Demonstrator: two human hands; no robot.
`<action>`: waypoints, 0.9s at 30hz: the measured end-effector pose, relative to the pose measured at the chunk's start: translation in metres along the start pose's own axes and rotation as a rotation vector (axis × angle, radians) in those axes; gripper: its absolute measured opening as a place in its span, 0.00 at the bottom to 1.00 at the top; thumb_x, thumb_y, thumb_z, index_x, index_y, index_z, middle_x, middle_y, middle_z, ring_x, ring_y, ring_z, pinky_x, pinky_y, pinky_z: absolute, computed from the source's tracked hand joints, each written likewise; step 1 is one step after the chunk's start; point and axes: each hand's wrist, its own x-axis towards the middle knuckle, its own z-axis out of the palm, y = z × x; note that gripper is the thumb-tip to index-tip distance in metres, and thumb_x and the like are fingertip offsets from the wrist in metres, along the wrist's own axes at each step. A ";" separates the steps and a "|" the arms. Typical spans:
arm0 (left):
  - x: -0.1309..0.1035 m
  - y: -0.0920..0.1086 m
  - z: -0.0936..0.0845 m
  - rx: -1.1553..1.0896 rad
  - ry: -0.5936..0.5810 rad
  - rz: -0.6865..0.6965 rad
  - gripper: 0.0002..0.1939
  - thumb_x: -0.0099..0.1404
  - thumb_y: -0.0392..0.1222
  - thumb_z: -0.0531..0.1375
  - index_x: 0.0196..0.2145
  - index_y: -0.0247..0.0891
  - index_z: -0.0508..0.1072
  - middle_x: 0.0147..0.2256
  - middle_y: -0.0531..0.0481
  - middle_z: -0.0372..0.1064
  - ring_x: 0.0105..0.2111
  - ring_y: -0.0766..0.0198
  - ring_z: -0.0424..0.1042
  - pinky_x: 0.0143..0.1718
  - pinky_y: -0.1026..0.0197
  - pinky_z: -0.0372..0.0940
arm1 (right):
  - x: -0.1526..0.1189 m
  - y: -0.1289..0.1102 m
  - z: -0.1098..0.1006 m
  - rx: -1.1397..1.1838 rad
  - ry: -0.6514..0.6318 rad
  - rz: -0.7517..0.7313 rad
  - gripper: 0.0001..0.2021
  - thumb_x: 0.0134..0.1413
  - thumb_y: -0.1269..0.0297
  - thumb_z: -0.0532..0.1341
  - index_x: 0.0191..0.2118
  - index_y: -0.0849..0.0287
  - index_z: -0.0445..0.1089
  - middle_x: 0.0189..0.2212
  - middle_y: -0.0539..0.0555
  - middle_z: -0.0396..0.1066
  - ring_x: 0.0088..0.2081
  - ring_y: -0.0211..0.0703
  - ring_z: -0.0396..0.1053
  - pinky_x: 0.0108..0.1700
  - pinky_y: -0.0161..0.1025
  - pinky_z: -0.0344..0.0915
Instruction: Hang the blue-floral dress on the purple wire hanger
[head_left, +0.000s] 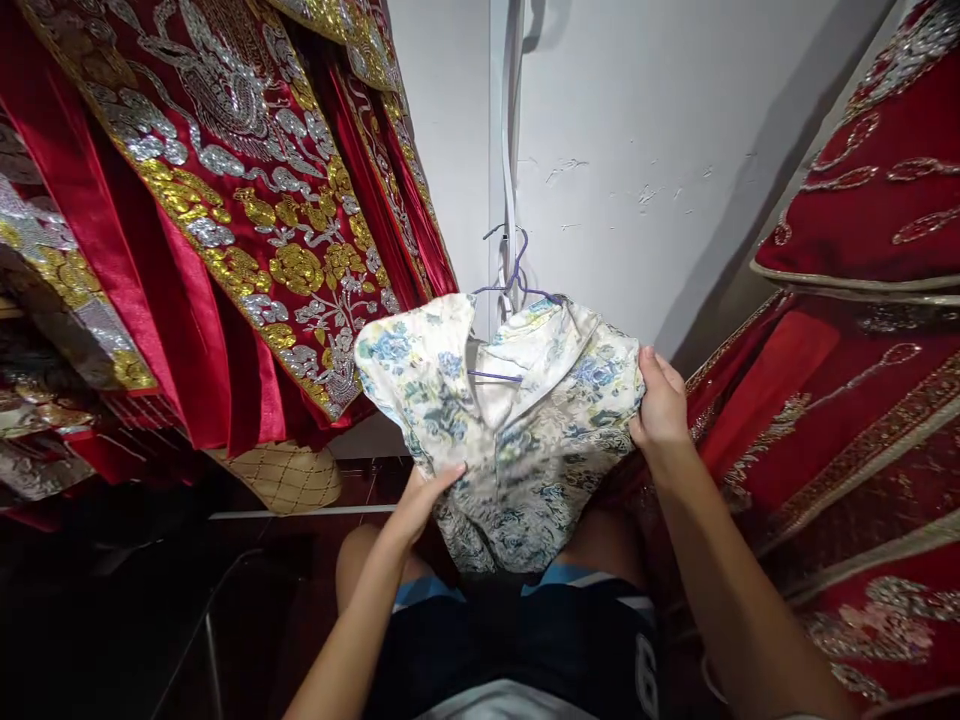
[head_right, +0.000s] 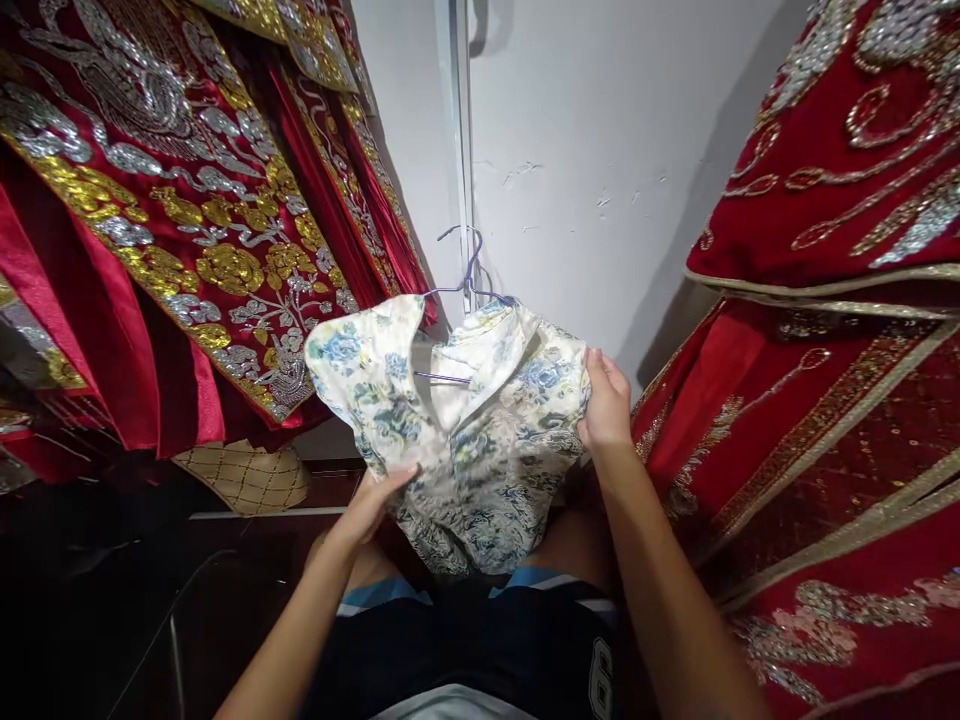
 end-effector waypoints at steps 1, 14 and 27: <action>-0.005 -0.008 0.005 -0.031 0.027 -0.012 0.39 0.49 0.51 0.75 0.56 0.36 0.72 0.58 0.37 0.71 0.60 0.43 0.68 0.63 0.48 0.62 | -0.002 0.004 -0.003 0.008 0.024 -0.002 0.26 0.50 0.40 0.67 0.43 0.58 0.75 0.44 0.59 0.78 0.49 0.53 0.77 0.51 0.50 0.75; -0.027 -0.015 0.029 -0.189 0.199 -0.050 0.27 0.51 0.42 0.75 0.49 0.33 0.77 0.54 0.37 0.75 0.58 0.43 0.72 0.62 0.46 0.63 | -0.062 0.039 -0.035 -0.369 0.317 -0.060 0.22 0.56 0.49 0.61 0.47 0.62 0.75 0.46 0.60 0.74 0.46 0.51 0.73 0.46 0.46 0.71; -0.041 -0.026 0.047 -0.191 0.089 0.044 0.36 0.55 0.45 0.73 0.60 0.38 0.71 0.59 0.41 0.70 0.62 0.47 0.67 0.66 0.48 0.59 | -0.152 0.045 0.040 -0.282 -0.537 0.343 0.20 0.65 0.45 0.55 0.28 0.54 0.59 0.21 0.46 0.60 0.24 0.39 0.61 0.28 0.36 0.59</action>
